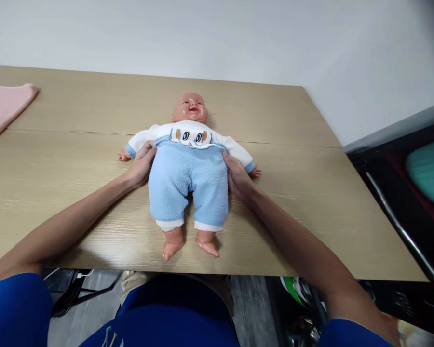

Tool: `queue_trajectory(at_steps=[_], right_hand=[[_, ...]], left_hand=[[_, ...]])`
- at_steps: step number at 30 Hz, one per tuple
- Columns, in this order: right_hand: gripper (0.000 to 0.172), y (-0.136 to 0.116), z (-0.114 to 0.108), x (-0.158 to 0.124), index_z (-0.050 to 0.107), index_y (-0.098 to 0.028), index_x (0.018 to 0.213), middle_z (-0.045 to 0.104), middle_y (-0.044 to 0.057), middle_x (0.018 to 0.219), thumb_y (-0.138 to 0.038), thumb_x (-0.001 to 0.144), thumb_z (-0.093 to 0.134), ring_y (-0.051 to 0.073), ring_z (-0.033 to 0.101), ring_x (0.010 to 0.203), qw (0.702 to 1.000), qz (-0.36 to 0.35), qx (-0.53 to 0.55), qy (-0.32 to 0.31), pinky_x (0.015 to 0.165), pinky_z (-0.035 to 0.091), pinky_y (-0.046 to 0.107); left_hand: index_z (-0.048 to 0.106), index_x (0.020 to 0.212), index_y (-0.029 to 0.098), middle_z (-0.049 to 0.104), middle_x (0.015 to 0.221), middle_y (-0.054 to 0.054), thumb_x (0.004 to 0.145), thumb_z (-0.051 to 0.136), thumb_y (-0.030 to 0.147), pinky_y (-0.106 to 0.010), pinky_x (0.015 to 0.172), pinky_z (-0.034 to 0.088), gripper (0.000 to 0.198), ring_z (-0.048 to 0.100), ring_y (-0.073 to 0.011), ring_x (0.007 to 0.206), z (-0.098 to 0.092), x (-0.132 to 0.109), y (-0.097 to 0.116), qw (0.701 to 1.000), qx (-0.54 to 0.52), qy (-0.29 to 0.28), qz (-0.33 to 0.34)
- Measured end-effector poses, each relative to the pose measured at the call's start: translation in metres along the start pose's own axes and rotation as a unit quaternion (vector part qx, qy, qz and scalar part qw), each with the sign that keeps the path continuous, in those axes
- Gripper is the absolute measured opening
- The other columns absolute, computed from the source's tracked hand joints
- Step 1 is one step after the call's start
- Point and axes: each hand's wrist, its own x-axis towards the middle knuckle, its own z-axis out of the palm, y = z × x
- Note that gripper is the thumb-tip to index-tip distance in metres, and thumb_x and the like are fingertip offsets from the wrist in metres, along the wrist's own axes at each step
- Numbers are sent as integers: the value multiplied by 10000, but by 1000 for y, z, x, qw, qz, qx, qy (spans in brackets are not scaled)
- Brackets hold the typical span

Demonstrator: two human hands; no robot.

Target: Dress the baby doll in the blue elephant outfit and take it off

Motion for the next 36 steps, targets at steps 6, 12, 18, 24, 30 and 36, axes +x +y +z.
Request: queue_trajectory(at_steps=[6, 12, 18, 24, 30, 36], right_hand=[[588, 1, -9, 3, 768, -318, 1026, 892, 58, 1078, -861, 845, 899, 399, 816, 1365, 999, -26, -32, 26, 1150, 727, 560], [694, 3, -8, 2, 768, -329, 1184, 900, 71, 1218, -944, 869, 835, 381, 803, 1406, 998, -40, -34, 20, 1198, 697, 541], [723, 2, -7, 1, 789, -325, 1209, 892, 77, 1303, -964, 871, 811, 370, 771, 1463, 998, -48, -21, 24, 1210, 682, 548], [570, -3, -12, -1, 694, -347, 1099, 808, 7, 1054, -766, 823, 963, 310, 797, 1152, 998, -55, -38, 18, 1101, 685, 481], [433, -2, -14, -7, 631, -349, 1102, 670, 4, 1092, -523, 868, 951, 261, 723, 1147, 974, -163, -147, 55, 1123, 631, 413], [268, -47, 29, -24, 709, -363, 1294, 697, 69, 1383, -470, 1050, 734, 355, 646, 1477, 897, -291, -308, 124, 1318, 550, 546]], left_hand=[[701, 1026, 247, 816, 1033, -87, 946, 854, 564, -535, 1010, 656, 361, 793, -364, 1123, -7, 10, 5, 995, -24, -93, 4], [650, 919, 249, 833, 993, -109, 939, 792, 643, -629, 1068, 681, 418, 818, -450, 1228, -12, 9, 12, 987, -58, -149, -32], [689, 962, 236, 778, 993, -105, 897, 908, 644, -578, 1016, 647, 468, 786, -396, 1101, -7, 7, 13, 990, -38, -135, -27], [660, 978, 267, 632, 896, -30, 876, 966, 761, -413, 809, 576, 590, 621, -232, 831, -2, 5, 7, 997, -27, -70, 27], [685, 1092, 301, 602, 903, -8, 898, 951, 792, -341, 725, 483, 591, 540, -193, 770, 2, -1, 5, 997, -5, -38, 73], [721, 1093, 297, 662, 972, -27, 959, 918, 740, -356, 801, 547, 502, 618, -215, 855, -1, 0, -2, 995, 4, -42, 90]])
